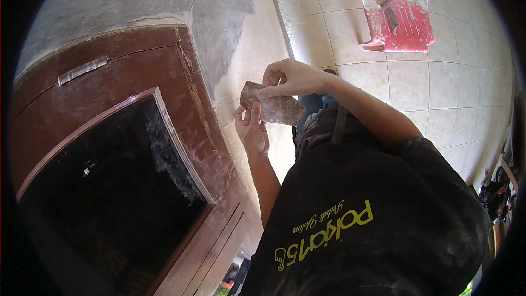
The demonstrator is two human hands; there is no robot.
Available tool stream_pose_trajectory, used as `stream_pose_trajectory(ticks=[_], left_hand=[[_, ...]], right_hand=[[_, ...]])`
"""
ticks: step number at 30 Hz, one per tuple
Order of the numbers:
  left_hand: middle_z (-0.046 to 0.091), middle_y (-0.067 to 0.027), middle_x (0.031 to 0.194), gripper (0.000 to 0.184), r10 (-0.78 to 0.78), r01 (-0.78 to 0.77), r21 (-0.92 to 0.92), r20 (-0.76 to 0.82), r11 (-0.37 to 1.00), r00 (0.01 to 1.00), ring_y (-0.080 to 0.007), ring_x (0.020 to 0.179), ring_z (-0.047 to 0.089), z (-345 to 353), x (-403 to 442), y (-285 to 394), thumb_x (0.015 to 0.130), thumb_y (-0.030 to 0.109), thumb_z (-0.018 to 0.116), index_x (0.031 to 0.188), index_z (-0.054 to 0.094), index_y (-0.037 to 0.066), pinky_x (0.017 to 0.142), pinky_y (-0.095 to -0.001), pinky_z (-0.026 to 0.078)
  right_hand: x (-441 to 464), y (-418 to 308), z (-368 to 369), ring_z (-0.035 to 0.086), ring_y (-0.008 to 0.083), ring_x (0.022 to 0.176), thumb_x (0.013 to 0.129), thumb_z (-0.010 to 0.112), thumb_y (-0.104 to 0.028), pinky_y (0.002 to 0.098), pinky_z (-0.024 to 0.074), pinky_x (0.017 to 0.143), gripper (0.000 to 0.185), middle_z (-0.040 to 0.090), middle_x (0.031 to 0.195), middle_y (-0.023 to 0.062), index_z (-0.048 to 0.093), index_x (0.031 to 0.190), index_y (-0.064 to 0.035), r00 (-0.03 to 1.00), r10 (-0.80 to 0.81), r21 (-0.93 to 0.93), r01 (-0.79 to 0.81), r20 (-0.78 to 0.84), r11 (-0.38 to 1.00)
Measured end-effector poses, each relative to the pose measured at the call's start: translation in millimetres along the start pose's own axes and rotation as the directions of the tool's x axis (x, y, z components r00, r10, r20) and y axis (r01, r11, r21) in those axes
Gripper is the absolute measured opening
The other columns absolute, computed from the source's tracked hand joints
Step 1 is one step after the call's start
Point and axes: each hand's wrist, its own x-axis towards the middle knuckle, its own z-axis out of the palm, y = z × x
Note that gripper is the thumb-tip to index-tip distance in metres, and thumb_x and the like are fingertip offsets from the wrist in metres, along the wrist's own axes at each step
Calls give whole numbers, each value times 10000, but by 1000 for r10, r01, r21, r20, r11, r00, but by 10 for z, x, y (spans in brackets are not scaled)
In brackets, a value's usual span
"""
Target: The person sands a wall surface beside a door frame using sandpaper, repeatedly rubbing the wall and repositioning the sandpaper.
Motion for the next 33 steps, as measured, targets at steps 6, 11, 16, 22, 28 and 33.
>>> stream_pose_trajectory(ticks=[6,11,16,22,28,33], left_hand=[[586,-154,1156,494,63,139,-422,431,896,900,-279,1006,612,139,44,122,995,408,417,1317,409,34,815,-410,545],[583,-142,1164,563,-3,236,-469,445,851,896,-286,1022,597,-102,179,-30,982,504,400,1317,453,54,813,-460,528],[581,-166,1156,372,6,50,-354,155,934,988,-243,1022,610,222,54,96,960,194,566,1257,426,20,897,-370,515],[604,-137,1094,340,-90,122,-198,163,973,982,-171,981,619,128,37,11,873,63,681,1103,431,41,843,-303,537],[611,-115,1035,348,32,-34,23,101,999,994,-168,979,598,70,19,-77,885,110,682,1111,431,26,854,-292,498],[593,-168,1123,463,111,-118,273,41,955,993,-198,1030,589,-173,29,-291,878,152,701,1193,395,6,892,-303,471]], right_hand=[[67,303,213,572,140,1029,960,468,-516,323,453,910,588,615,1062,55,484,1305,-40,934,-275,917,-109,227,384],[14,470,409,546,189,1145,950,483,-514,375,437,999,671,542,1236,127,409,1363,9,936,-21,828,-300,351,474],[-28,220,36,582,108,807,910,642,-347,264,476,670,410,604,898,35,564,1105,5,974,132,409,-197,182,891],[-6,296,-110,540,71,662,904,654,-223,232,458,576,198,590,812,7,566,908,-45,962,-85,784,-158,259,600],[51,13,212,553,171,1125,923,612,-243,295,441,956,455,597,1156,157,486,1273,19,887,-254,591,-27,386,806],[-35,35,537,503,230,1218,877,659,-321,333,359,1051,658,568,1278,153,404,1382,15,989,20,386,-75,144,920]])
